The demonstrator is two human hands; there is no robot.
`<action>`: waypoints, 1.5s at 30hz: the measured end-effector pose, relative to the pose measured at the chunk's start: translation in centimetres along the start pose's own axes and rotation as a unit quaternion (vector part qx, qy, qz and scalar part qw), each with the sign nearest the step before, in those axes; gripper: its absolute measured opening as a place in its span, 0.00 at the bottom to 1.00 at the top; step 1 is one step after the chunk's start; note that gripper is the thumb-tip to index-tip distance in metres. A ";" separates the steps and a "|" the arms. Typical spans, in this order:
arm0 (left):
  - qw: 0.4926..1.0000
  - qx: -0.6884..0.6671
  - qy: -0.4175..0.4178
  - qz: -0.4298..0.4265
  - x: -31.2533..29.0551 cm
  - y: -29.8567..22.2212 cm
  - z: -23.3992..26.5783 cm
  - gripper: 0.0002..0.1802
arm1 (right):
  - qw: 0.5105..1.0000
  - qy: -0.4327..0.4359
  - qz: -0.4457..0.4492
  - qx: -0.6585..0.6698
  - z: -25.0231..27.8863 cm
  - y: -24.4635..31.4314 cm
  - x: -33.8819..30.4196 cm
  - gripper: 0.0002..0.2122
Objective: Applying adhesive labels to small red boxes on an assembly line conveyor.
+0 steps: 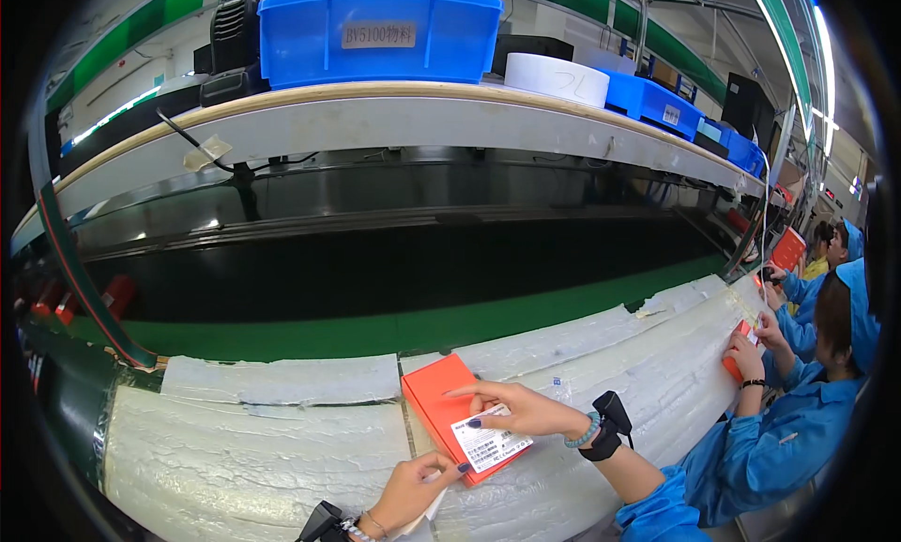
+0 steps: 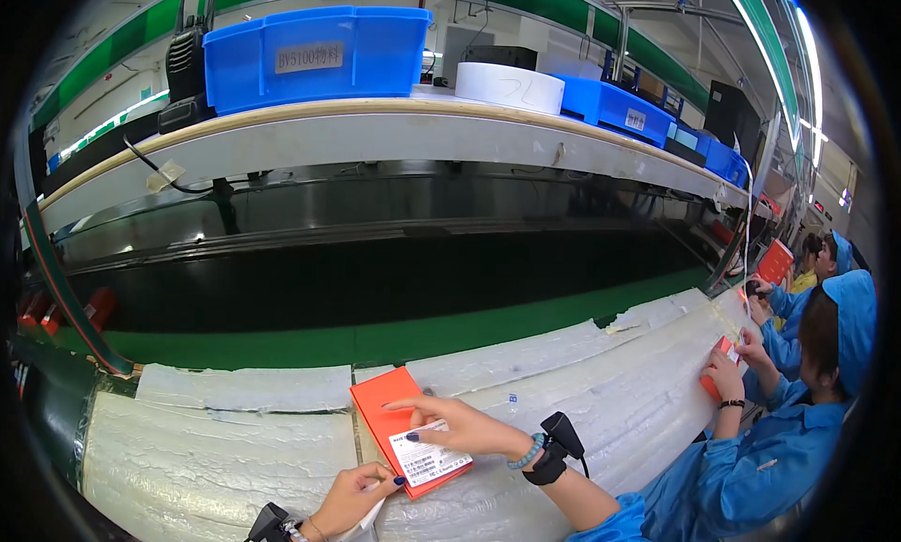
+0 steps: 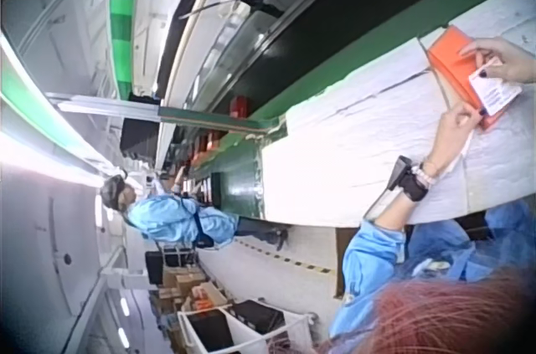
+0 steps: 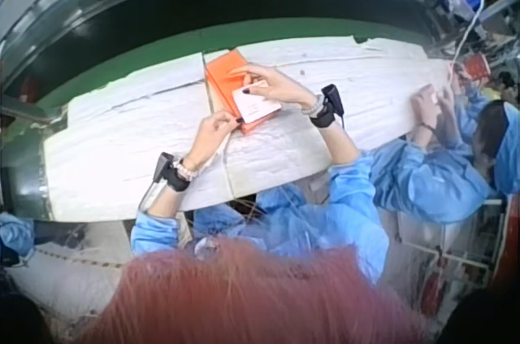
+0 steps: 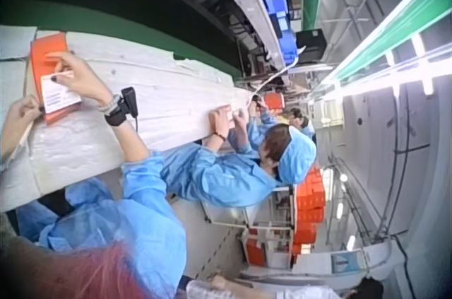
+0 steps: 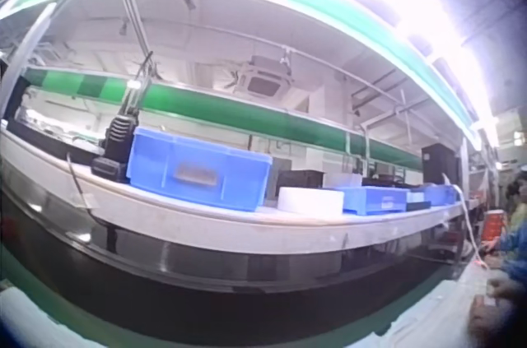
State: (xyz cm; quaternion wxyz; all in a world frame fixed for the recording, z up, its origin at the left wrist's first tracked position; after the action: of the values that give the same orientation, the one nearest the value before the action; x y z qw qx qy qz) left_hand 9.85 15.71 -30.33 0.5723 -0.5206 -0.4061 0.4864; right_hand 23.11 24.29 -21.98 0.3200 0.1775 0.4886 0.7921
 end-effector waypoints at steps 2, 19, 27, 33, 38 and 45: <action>1.000 0.003 0.008 0.005 0.1 -0.1 -0.2 0.10 | 0.999 0.005 0.017 -0.038 -0.4 -0.2 0.1 0.24; 0.998 -0.001 0.033 0.045 0.0 -0.5 -0.6 0.11 | 0.997 0.007 -0.006 -0.075 -1.0 0.1 0.2 0.27; 0.996 -0.002 0.047 0.069 0.0 0.1 -0.8 0.12 | 0.995 0.006 -0.002 -0.095 -1.2 0.2 0.2 0.27; 0.995 0.003 0.055 0.085 0.1 -0.4 -1.0 0.11 | 0.994 0.011 0.000 -0.106 -1.3 0.1 0.4 0.27; 0.997 -0.011 0.047 0.066 0.2 0.0 -1.1 0.12 | 0.993 0.012 -0.012 -0.120 -1.3 0.2 0.4 0.27; 1.000 -0.014 0.005 -0.001 0.3 0.3 -0.9 0.12 | 0.984 -0.030 0.005 -0.173 -2.6 1.2 -0.1 0.22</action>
State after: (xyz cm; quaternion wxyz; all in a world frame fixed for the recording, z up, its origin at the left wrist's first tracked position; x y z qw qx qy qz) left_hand 10.72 15.83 -30.75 0.5672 -0.5312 -0.4104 0.4772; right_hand 21.27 22.18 -22.11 0.3562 0.1456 0.3332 0.8607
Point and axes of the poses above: each hand's wrist, its own x-axis towards the middle knuckle, its own z-axis out of the back of the hand, y = z × x, the point moved 7 cm from there along x, towards the middle knuckle, and after that the axes turned 3 degrees about -y, right-handed, at the moved point
